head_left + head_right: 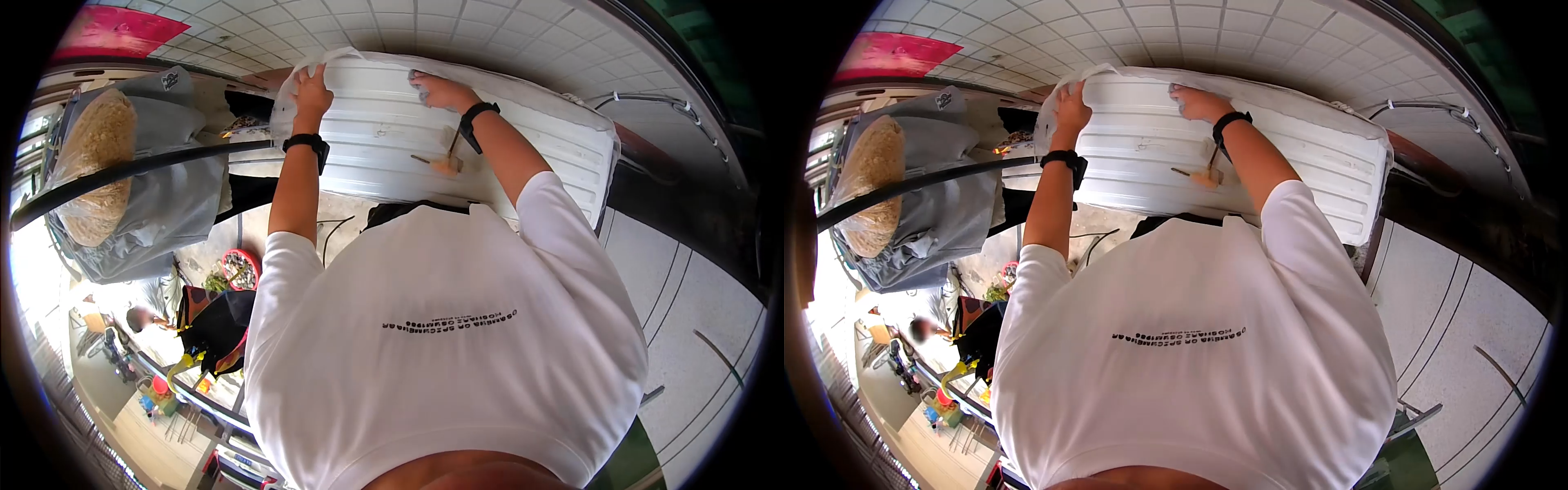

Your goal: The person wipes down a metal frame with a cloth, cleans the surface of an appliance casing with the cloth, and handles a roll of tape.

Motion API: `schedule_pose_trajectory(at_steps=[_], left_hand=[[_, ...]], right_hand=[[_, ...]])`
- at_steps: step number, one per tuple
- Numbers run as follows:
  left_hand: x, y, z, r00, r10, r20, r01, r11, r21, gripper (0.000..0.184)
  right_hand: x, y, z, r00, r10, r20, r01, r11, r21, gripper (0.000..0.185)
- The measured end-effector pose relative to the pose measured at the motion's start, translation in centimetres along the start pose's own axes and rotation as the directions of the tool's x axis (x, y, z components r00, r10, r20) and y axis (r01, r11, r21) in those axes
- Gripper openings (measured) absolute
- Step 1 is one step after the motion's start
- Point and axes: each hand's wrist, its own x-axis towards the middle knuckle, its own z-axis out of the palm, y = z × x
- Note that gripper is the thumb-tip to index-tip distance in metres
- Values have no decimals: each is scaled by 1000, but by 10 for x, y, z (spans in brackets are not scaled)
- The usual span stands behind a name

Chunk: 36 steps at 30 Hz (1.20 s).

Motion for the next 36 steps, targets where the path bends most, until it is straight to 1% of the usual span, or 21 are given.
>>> schedule_pose_trajectory(at_steps=[3, 4, 5, 6, 7, 8, 9, 11, 13, 14, 15, 17, 20, 23, 26, 29, 30, 33, 36], left_hand=[[3, -4, -6, 1000, -5, -20, 6, 1000, 12, 69], [4, -7, -6, 1000, 3, -14, -3, 1000, 29, 69], [5, -10, -5, 1000, 13, -3, -13, 999, 46, 68], [9, -14, -4, 999, 38, -10, -37, 997, 66, 67], [14, -19, -2, 998, 62, -15, -61, 995, 85, 66], [17, -25, 1, 996, 89, -13, -87, 991, 104, 66], [20, -30, 4, 993, 111, -29, -106, 985, 137, 65], [27, -35, 8, 985, 162, -66, -146, 970, 193, 63], [32, -48, 18, 955, 269, -129, -245, 954, 175, 58], [34, -54, 21, 934, 319, -160, -293, 941, 169, 56], [36, -58, 21, 928, 334, -163, -309, 937, 164, 54], [34, -66, 20, 918, 359, -169, -334, 929, 157, 49], [27, -73, 11, 910, 377, -176, -348, 921, 173, 46], [26, -94, 13, 941, 312, -131, -315, 949, -6, 43], [49, -145, 44, 916, 371, 152, -390, 912, 125, 41], [22, -122, 37, 971, 160, 179, -179, 980, 93, 38], [13, -109, 30, 978, 121, 172, -135, 988, 74, 37], [1, -97, 55, 999, 32, 6, -32, 999, -31, 37], [-11, -81, 43, 989, 20, -149, -18, 1000, 16, 36]], right_hand=[[39, -13, 15, 986, -166, -24, 161, 978, -132, 65], [38, -22, 12, 992, -129, -9, 128, 988, -82, 55], [42, -14, 19, 974, -206, -91, 198, 976, -85, 50], [50, 9, 32, 945, -279, -173, 266, 959, -96, 44], [44, 11, 30, 903, -347, -252, 329, 938, -112, 39], [30, 17, 27, 937, -194, -291, 178, 981, -80, 36], [5, 7, 14, 946, -33, -324, 20, 999, -43, 33], [-14, 35, -3, 953, 131, -273, -167, 979, -113, 27], [-27, 94, -9, 919, 162, -359, -227, 963, -146, 30], [-44, 105, -23, 906, 157, -393, -212, 972, -100, 30], [-61, 112, -35, 892, 153, -425, -194, 980, -54, 30], [-77, 138, -46, 865, 226, -447, -323, 934, -151, 29], [-84, 141, -51, 858, 242, -452, -333, 934, -133, 30], [-70, 143, -38, 848, 283, -449, -433, 857, -278, 28], [-61, 136, -33, 877, 319, -359, -430, 854, -291, 29], [-52, 103, -31, 871, 438, -223, -458, 888, -46, 34], [-47, 91, -28, 886, 426, -182, -440, 897, -48, 38], [-24, 50, -9, 899, 397, -185, -420, 901, -107, 41], [17, 50, 23, 917, 367, -155, -381, 921, -75, 45]])
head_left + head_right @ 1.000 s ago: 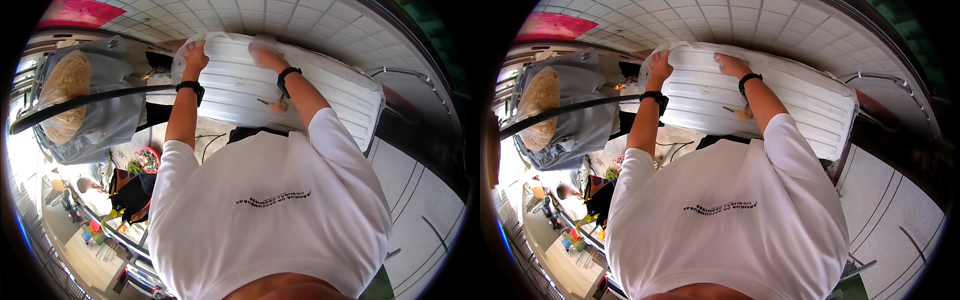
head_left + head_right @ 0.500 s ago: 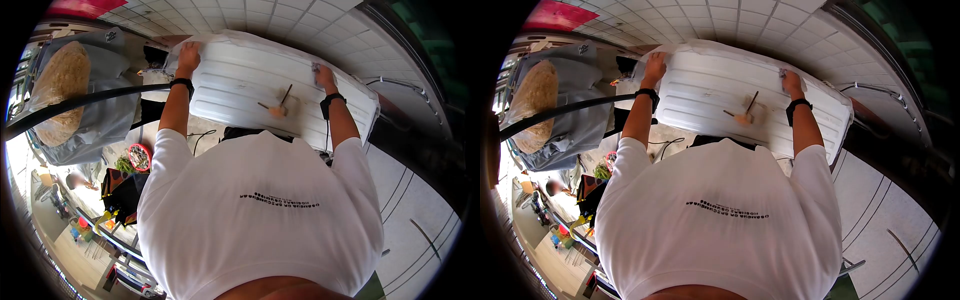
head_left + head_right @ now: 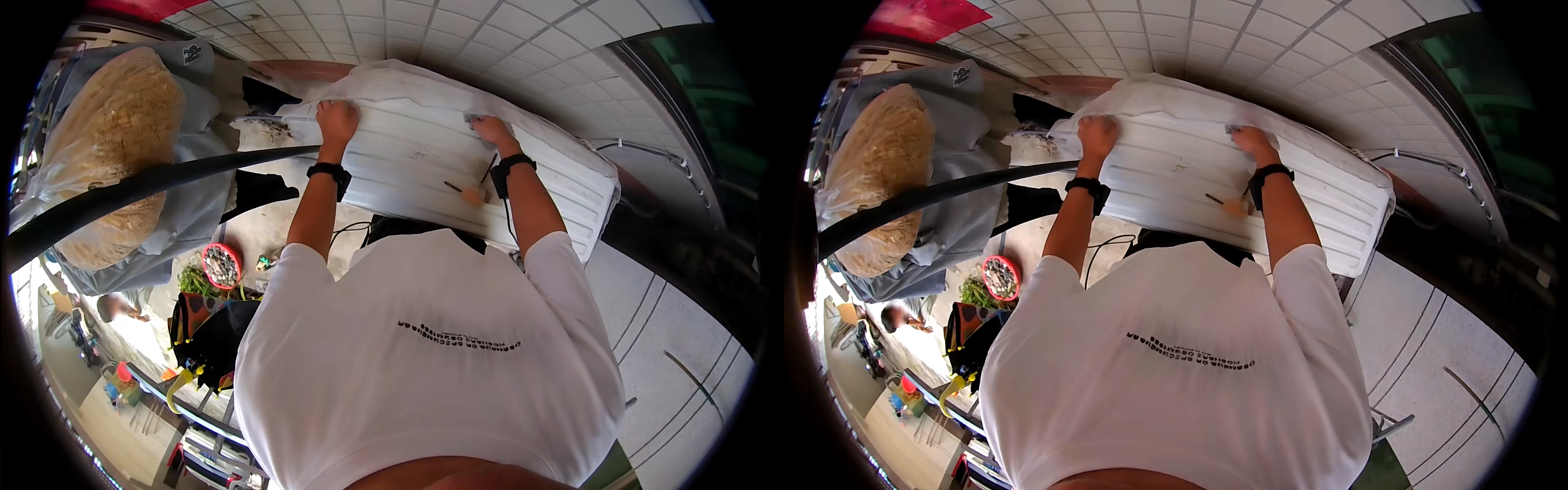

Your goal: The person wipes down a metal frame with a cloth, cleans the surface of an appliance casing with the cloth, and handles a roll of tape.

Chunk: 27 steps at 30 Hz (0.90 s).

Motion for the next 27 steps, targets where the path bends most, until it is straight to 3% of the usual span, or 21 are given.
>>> schedule_pose_trajectory(at_steps=[3, 4, 7, 11, 14, 17, 18, 21, 24, 27], left_hand=[[9, 4, -10, 978, -92, -189, 14, 925, -379, 35], [11, 7, -15, 987, -159, -10, 133, 856, -499, 36], [4, 18, -32, 989, -142, 39, 139, 819, -557, 40], [4, -17, 13, 993, -44, -114, -17, 873, -487, 49], [0, -7, -23, 994, -109, 24, 106, 864, -493, 48], [-8, -8, -3, 982, -26, -188, -64, 887, -457, 49], [-12, -3, -8, 986, -11, -166, -75, 863, -500, 54], [-25, 0, -7, 985, 5, -175, -93, 861, -500, 59], [-40, 2, -11, 995, -27, -98, -27, 858, -514, 57], [-56, 2, -25, 982, 31, -188, -141, 781, -609, 58]], right_hand=[[6, -54, 4, 995, 75, 68, -72, 996, -46, 49], [8, -70, 4, 990, 69, 121, -65, 997, -38, 52], [8, -116, 8, 996, -22, 87, 31, 994, -106, 54], [-24, -190, -11, 998, -33, 44, 33, 999, -7, 53], [17, -191, 14, 987, -39, 158, 49, 997, -60, 45], [35, -204, 39, 970, -84, 229, 98, 994, -53, 42], [37, -208, 44, 967, -99, 236, 112, 993, -40, 42], [48, -209, 79, 953, -285, -100, 292, 954, 69, 39], [-13, -270, 22, 964, -263, 45, 261, 964, 44, 41], [16, -260, 88, 847, -530, 41, 522, 844, 125, 46]])
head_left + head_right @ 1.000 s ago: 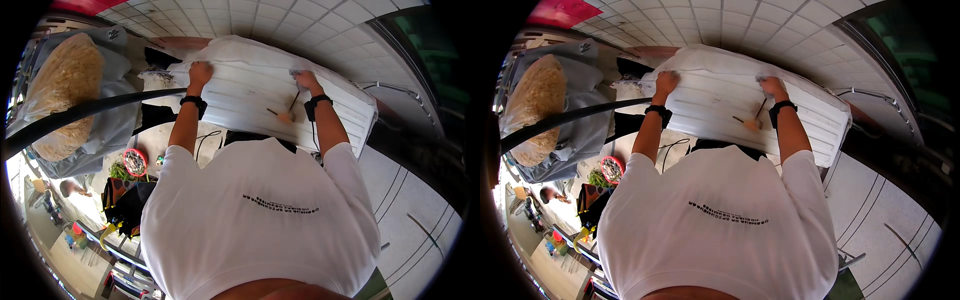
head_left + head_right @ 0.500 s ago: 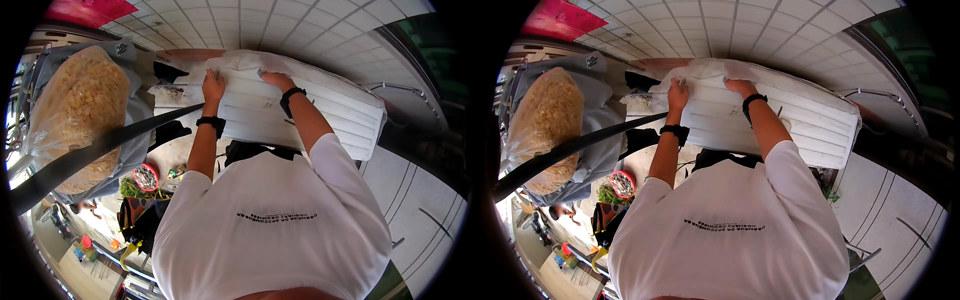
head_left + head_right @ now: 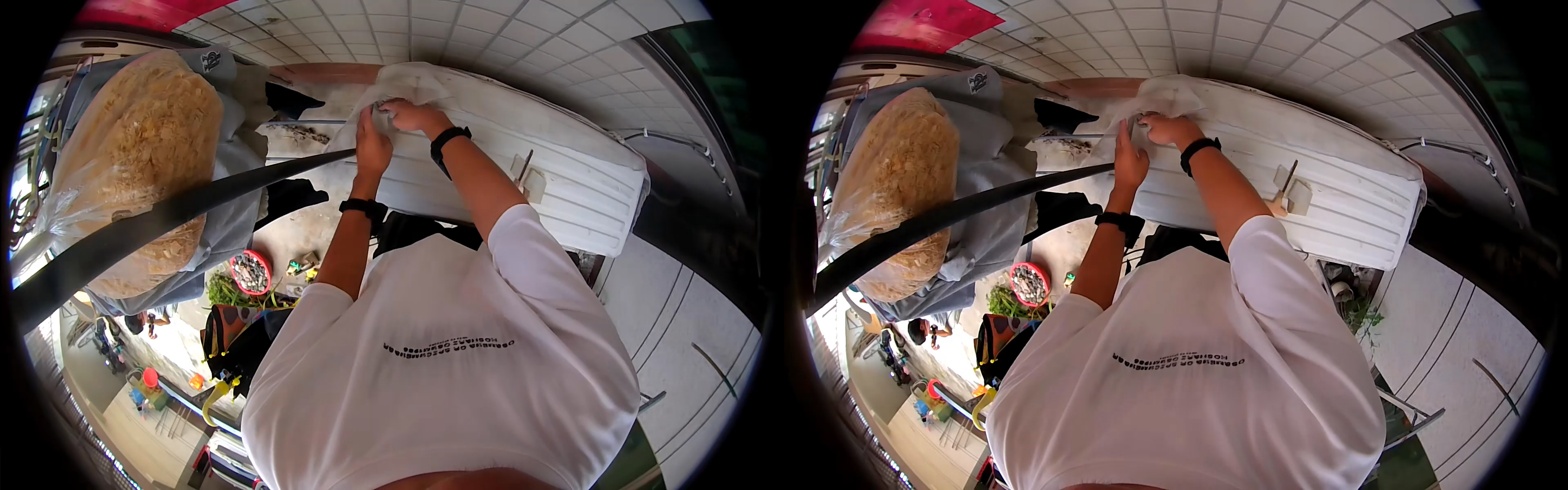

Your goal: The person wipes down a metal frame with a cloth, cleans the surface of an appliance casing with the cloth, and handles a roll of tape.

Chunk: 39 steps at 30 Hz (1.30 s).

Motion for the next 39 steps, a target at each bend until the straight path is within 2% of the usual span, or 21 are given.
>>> schedule_pose_trajectory(at_steps=[1, 3, 4, 6, 7, 10, 13, 16, 17, 19, 20, 21, 22, 24, 26, 28, 30, 33, 36, 39], left_hand=[[-9, -3, -5, 993, -47, 109, 42, 998, 47, 61], [-29, -11, -15, 939, -150, 308, 109, 983, 146, 67], [-41, -14, -17, 952, -121, 280, 92, 989, 114, 71], [-69, -17, -20, 973, -71, 218, 61, 997, 51, 79], [-79, -17, -26, 964, -79, 253, 70, 997, 46, 84], [-92, -8, -41, 977, -82, 195, 88, 996, -22, 85], [-83, 3, -44, 980, -116, 162, 119, 993, -10, 79], [-79, 1, -45, 979, -27, 201, 31, 999, -19, 73], [-80, -3, -46, 979, 23, 202, -20, 1000, -15, 65], [-81, -8, -53, 968, 41, 248, -49, 998, 30, 64], [-90, -9, -58, 958, 37, 284, -54, 997, 53, 64], [-101, -11, -62, 962, 23, 273, -45, 996, 75, 63], [-107, -14, -65, 965, 16, 260, -42, 994, 98, 62], [-121, -24, -68, 974, 8, 228, -35, 993, 117, 61], [-134, -39, -68, 982, 11, 188, -32, 994, 105, 61], [-139, -44, -71, 979, -33, 200, 7, 992, 129, 61], [-147, -43, -71, 977, -71, 202, 45, 990, 133, 61], [-145, -37, -71, 979, -88, 186, 64, 990, 128, 63], [-149, -35, -67, 982, -78, 171, 51, 986, 156, 70], [-154, -27, -66, 992, -6, 130, -16, 986, 166, 84]], right_hand=[[-3, -19, -10, 988, 68, 137, -64, 997, -32, 51], [-12, -40, -2, 966, 114, 233, -88, 989, -120, 51], [-17, -44, 3, 950, 141, 279, -97, 982, -165, 51], [-32, -40, 23, 969, 26, 245, -11, 998, -62, 51], [-39, -38, 30, 973, -31, 228, 35, 999, -13, 51], [-49, -29, 32, 956, -220, 193, 210, 975, 74, 47], [-64, -25, 36, 935, -342, -90, 343, 939, -1, 43], [-76, -27, 24, 906, -377, -195, 350, 923, -160, 38], [-77, -33, 11, 966, -248, -66, 234, 958, -167, 34], [-64, -2, 12, 961, -237, -141, 185, 933, -309, 33], [-57, 10, 10, 967, -171, -188, 100, 936, -337, 22], [-61, -1, -13, 999, 27, -40, -40, 923, -383, 31], [-61, 10, -9, 973, -8, -231, -107, 870, -481, 47], [-67, 15, -9, 913, 250, -322, -369, 843, -393, 61], [-54, 45, 11, 930, 187, -317, -312, 857, -410, 63], [-55, 38, 13, 950, 124, -288, -250, 854, -457, 64], [-60, 14, 21, 974, 54, -218, -164, 834, -527, 62], [-73, -35, 18, 984, -128, -126, 46, 858, -512, 52], [-80, -42, 53, 969, -239, -55, 205, 912, -355, 47], [-79, -47, 80, 936, -272, 222, 305, 943, -130, 46]])
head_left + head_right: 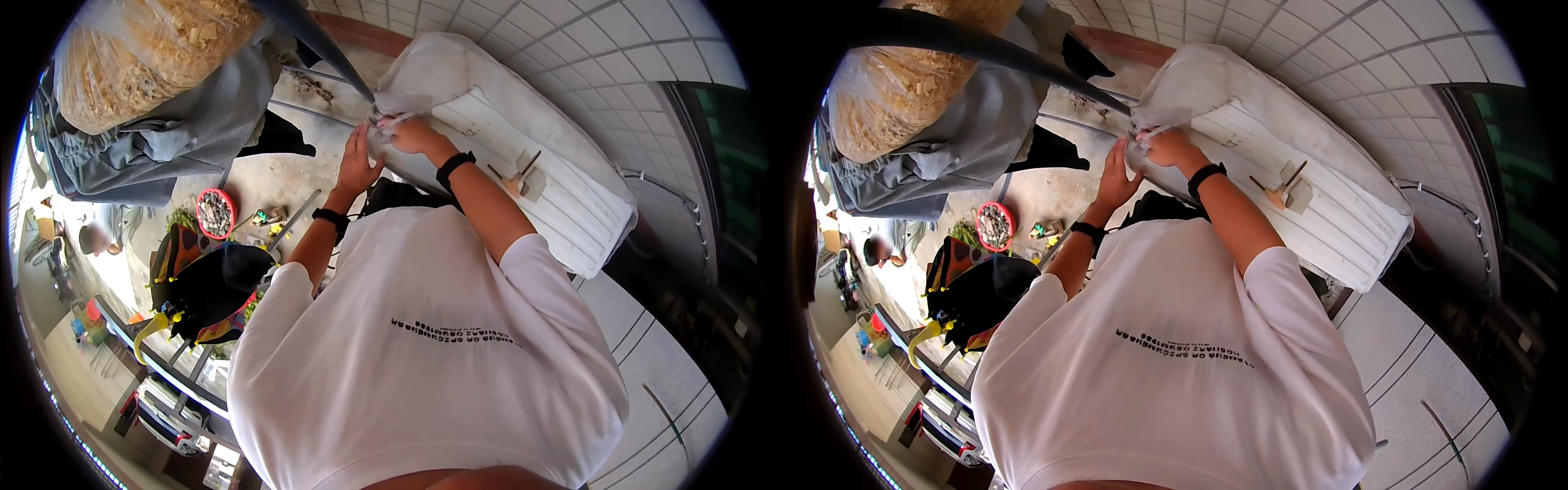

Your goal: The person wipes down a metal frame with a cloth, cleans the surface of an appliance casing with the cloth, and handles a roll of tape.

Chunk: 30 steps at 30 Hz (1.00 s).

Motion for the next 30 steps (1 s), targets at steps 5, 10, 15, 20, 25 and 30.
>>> schedule_pose_trajectory(at_steps=[5, 10, 15, 20, 25, 30], left_hand=[[-13, 14, 1, 998, 37, 43, -36, 999, -31, 102], [-23, 26, 16, 978, -150, 146, 145, 988, 44, 98], [-25, 22, 56, 992, -38, 124, 33, 999, 42, 91], [-24, 46, 74, 972, -61, 227, 46, 997, 67, 88], [-19, 87, 94, 941, -97, 323, 64, 992, 113, 86], [-19, 128, 133, 897, -158, 413, 44, 961, 271, 78]], right_hand=[[-5, -39, 5, 958, 19, 285, -65, 986, 156, 39], [-34, -30, 31, 986, -167, -17, 166, 948, 273, 43], [-70, -17, 48, 948, -167, -272, 250, 918, 306, 51], [-109, -18, 36, 961, -17, -276, 153, 864, 479, 52], [-148, 5, 45, 954, 129, -270, 47, 827, 561, 51], [-198, 26, 38, 923, 200, -328, 61, 767, 639, 43]])
